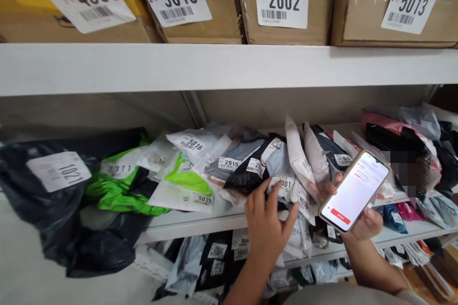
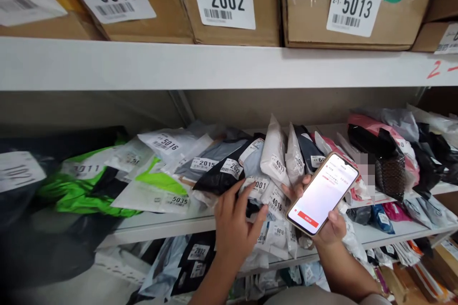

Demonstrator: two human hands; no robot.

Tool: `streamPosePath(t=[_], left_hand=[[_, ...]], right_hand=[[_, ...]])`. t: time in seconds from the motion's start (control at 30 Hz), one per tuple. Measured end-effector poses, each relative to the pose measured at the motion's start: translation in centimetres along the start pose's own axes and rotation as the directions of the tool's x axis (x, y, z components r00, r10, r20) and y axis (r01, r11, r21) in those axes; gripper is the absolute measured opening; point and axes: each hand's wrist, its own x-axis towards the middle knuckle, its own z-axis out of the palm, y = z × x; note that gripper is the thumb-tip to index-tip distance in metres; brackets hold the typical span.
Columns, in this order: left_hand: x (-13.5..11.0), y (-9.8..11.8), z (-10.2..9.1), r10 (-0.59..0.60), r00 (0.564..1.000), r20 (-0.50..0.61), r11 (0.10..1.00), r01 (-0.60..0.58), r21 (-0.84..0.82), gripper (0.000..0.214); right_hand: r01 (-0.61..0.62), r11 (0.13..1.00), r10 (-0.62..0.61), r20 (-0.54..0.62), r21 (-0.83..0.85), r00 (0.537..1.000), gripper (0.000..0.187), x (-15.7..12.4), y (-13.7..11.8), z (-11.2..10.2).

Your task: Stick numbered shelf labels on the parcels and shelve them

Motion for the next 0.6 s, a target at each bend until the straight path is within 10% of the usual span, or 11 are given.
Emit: streamPosePath(t=[0.23,0.37,0.6], left_hand=[[-0.3,4.8,1.1,0.144,0.975,0.171,0.967,-0.102,-0.233,0.077],[0.2,4.7,0.9,0.161,0.962,0.223,0.933,-0.075,-0.351,0.081],[1.8,2.3,-0.6,0.171,0.934,0.313,0.84,0.028,-0.543,0.063]], right_hand=[[0.004,0.998,-0.007,-0.044,-0.061,0.999,0.065,-0.8,-0.6,-0.5],[-0.015,1.0,0.011,0.139,0.024,0.99,0.066,-2.2,-1.0,-2.7],[-0.381,0.916,0.397,0.409,-0.126,0.822,0.062,-3.6,1.2,-4.4]])
